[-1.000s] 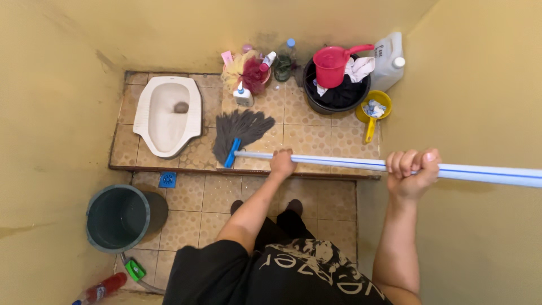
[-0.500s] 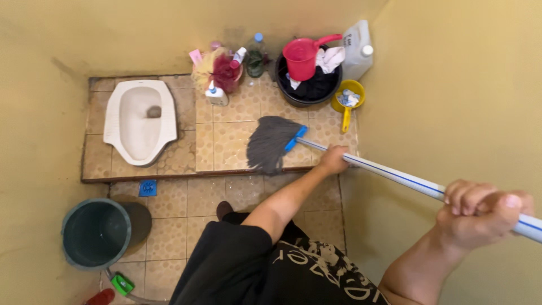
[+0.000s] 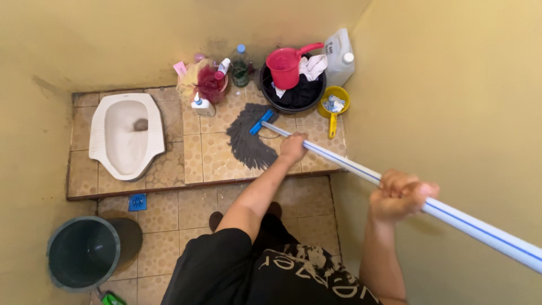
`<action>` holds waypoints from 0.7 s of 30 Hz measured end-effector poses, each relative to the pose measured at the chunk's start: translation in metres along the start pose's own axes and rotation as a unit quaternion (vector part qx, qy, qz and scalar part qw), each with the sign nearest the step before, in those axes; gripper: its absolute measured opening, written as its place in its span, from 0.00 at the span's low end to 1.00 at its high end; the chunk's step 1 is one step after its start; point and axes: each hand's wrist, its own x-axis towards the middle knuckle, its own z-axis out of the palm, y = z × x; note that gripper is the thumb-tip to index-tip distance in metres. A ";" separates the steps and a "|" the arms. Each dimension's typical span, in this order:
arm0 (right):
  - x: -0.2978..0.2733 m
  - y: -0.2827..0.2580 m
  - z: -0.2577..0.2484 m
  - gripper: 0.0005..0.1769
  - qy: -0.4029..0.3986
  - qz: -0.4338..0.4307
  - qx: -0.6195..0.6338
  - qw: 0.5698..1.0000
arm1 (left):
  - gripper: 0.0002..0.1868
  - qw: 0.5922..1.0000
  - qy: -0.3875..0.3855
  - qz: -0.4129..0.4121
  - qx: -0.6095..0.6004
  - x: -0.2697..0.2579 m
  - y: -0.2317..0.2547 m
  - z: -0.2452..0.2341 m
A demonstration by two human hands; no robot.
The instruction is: The person mops the floor in a bathroom by dipping a mop into a bucket of water and wiping the tiled floor surface.
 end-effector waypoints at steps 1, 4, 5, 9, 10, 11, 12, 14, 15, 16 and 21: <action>0.001 0.005 0.009 0.21 -0.001 -0.011 0.014 1.000 | 0.13 0.999 0.011 -0.031 -0.009 -0.001 0.001 -0.008; 0.012 0.011 0.017 0.22 -0.005 -0.012 0.035 0.999 | 0.15 1.000 0.013 -0.019 0.007 0.003 0.015 -0.024; 0.016 0.012 0.016 0.22 -0.013 -0.003 0.042 0.999 | 0.15 1.000 0.013 -0.014 0.008 0.006 0.022 -0.026; 0.024 0.011 0.002 0.24 -0.174 0.082 0.111 0.975 | 0.14 0.999 -0.040 0.005 -0.003 0.001 0.040 -0.027; 0.021 0.010 -0.001 0.23 -0.233 0.106 0.108 0.961 | 0.13 0.998 -0.057 -0.001 0.008 -0.001 0.040 -0.028; 0.019 0.010 -0.002 0.23 -0.292 0.126 0.107 0.942 | 0.13 0.998 -0.055 0.000 0.008 -0.001 0.039 -0.029; 0.016 0.012 -0.002 0.23 -0.290 0.128 0.107 0.942 | 0.11 0.998 -0.064 0.012 0.004 -0.006 0.035 -0.028; 0.011 0.023 0.000 0.24 -0.165 0.134 0.148 0.966 | 0.09 0.997 -0.074 0.026 0.003 -0.009 0.022 -0.027; 0.002 0.030 0.003 0.24 -0.163 0.132 0.148 0.967 | 0.10 0.997 -0.073 0.034 0.011 -0.008 0.011 -0.029; -0.006 0.041 0.008 0.23 -0.119 0.130 0.152 0.973 | 0.10 0.996 -0.069 0.045 0.016 -0.001 0.002 -0.029; -0.048 0.082 0.023 0.19 -0.092 0.107 0.174 0.975 | 0.12 0.997 -0.048 -0.026 0.059 0.016 -0.055 -0.023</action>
